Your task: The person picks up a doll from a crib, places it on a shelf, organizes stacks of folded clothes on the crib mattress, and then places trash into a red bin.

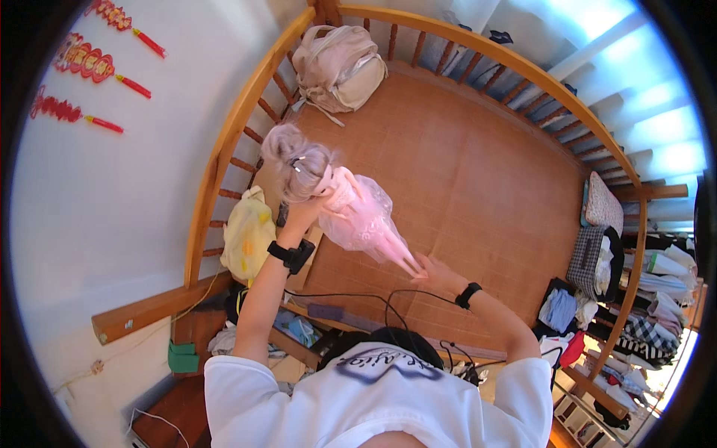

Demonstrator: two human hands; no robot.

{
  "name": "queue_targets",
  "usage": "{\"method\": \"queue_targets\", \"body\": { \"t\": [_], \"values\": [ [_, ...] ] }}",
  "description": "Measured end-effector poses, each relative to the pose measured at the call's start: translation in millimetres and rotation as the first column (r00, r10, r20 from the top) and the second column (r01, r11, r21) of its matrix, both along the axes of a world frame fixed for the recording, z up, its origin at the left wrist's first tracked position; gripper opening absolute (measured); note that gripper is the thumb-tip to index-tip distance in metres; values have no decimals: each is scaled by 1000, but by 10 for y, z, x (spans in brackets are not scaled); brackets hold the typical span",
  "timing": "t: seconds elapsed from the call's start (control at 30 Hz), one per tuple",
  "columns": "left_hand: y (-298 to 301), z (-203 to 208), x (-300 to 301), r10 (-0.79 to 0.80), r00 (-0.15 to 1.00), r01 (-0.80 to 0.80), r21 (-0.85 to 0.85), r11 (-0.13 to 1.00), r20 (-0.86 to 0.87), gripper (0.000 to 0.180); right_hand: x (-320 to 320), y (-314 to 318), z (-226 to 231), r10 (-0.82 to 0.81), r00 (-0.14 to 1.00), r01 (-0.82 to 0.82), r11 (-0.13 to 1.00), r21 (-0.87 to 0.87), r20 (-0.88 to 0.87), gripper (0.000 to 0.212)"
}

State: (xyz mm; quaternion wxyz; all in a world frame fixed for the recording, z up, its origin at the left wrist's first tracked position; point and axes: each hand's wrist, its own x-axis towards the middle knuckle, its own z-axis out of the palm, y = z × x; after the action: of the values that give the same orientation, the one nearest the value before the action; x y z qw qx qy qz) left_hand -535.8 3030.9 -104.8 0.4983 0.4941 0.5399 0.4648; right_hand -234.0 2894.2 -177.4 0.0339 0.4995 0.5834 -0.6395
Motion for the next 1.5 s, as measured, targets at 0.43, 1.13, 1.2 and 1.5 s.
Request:
{"method": "queue_targets", "body": {
  "t": [0.43, 1.13, 1.2, 1.5],
  "values": [
    [2115, -2119, -874, 208, 968, -216, 50, 975, 139, 74, 239, 225, -1062, 164, 870, -230, 969, 88, 465, 42],
    [2423, -2605, -1925, 434, 901, -433, 54, 900, -9, 41, 458, -560, -1295, -73, 948, 61, 997, 48, 309, 30],
    [2384, -2649, -1945, 458, 887, -459, -20, 888, -55, 41, 444, -529, -1268, -227, 962, 242, 967, -85, 154, 31],
    [1996, -2418, -1626, 549, 836, -527, -297, 797, -11, 68, 357, -477, -1087, -84, 937, 122, 988, -91, 340, 30]
  ]
}}
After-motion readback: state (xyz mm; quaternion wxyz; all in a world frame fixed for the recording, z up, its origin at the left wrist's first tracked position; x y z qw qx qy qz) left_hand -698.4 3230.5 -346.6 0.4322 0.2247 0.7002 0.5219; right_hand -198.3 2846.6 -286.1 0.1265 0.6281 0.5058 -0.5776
